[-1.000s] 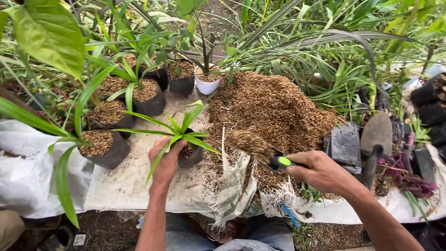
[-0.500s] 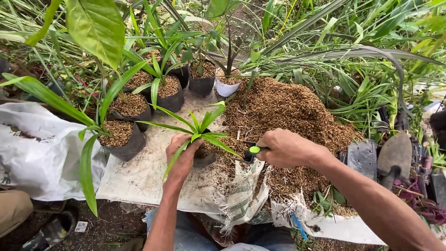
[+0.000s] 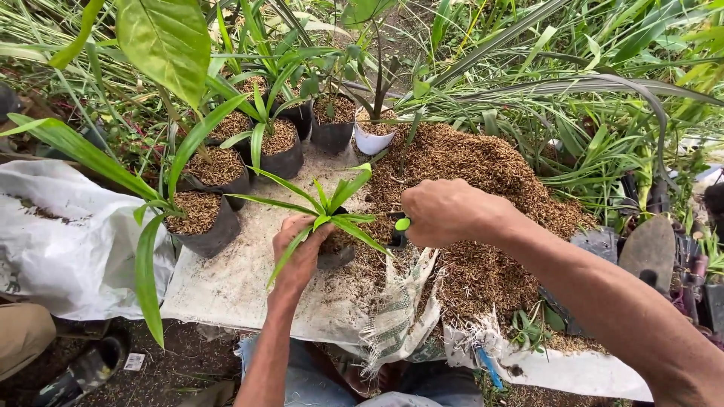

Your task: The person holds a small green plant and places it into a black plastic nursery bag. Using a small hand trowel, they scoop soil from a large pile and fill the bag around the plant, patting the soil down to secure it.

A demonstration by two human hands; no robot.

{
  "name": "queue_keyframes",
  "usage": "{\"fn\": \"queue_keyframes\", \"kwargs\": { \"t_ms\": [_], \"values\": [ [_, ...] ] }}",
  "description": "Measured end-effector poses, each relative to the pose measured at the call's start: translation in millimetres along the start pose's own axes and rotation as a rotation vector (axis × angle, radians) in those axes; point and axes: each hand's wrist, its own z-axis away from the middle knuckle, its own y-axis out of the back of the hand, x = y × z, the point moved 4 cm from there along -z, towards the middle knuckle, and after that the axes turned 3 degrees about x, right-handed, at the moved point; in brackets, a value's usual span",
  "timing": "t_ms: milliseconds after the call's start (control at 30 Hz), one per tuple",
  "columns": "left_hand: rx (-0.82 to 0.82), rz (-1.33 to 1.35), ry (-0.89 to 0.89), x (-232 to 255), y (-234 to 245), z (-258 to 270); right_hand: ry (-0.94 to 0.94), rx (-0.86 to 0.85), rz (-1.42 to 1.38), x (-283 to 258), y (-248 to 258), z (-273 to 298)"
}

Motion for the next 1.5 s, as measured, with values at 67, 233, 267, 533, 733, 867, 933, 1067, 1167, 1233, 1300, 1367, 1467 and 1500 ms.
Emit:
{"fn": "queue_keyframes", "kwargs": {
  "t_ms": [67, 233, 267, 533, 733, 867, 933, 1067, 1167, 1233, 1300, 1367, 1467, 1500],
  "values": [
    [0.003, -0.001, 0.01, -2.5, 0.2, -0.1, 0.001, 0.017, 0.015, -2.0, 3.4, -3.3],
    [0.025, 0.011, -0.005, -9.6, -0.2, -3.9, -0.021, 0.071, 0.144, -12.6, 20.5, 1.5],
    [0.023, 0.011, -0.003, -9.8, 0.2, -3.7, -0.021, 0.07, 0.143, -14.0, 22.9, 1.0],
    [0.011, -0.028, -0.018, -9.1, -0.6, -6.0, 0.045, 0.17, 0.255, -35.0, 40.0, -0.2],
    [0.053, -0.024, -0.048, -7.2, 0.9, -2.9, 0.076, 0.298, 0.232, -49.1, 34.9, -4.7],
    [0.04, -0.044, -0.037, -1.6, 0.6, 0.2, 0.082, 0.299, 0.221, -51.9, 42.9, 25.1],
    [0.037, -0.023, 0.042, -13.3, -1.2, -3.6, 0.018, 0.294, 0.211, -46.1, 45.2, 46.1],
    [0.04, -0.049, 0.058, -9.9, 0.7, -3.7, -0.032, 0.316, 0.079, -17.3, 26.5, 77.1],
    [0.007, -0.101, 0.052, -7.0, -0.9, -2.3, -0.325, 0.323, -0.193, 26.3, -22.5, 107.0],
    [-0.017, -0.093, 0.158, -14.5, -3.5, -4.9, -0.472, 0.341, -0.499, 72.7, -83.9, 125.0],
    [-0.04, -0.061, 0.202, 6.1, -4.4, 6.5, -0.589, 0.338, -0.617, 89.5, -114.9, 152.5],
    [-0.085, -0.032, 0.247, 26.7, -9.7, 15.5, -0.728, 0.338, -0.743, 112.4, -160.0, 180.5],
    [-0.058, -0.261, 0.42, 44.3, -13.8, 23.1, -0.896, 0.398, -0.69, 142.4, -222.7, 219.7],
    [-0.051, -0.247, 0.374, 48.8, -15.0, 23.8, -0.953, 0.329, -0.702, 145.4, -235.5, 229.4]
  ]
}}
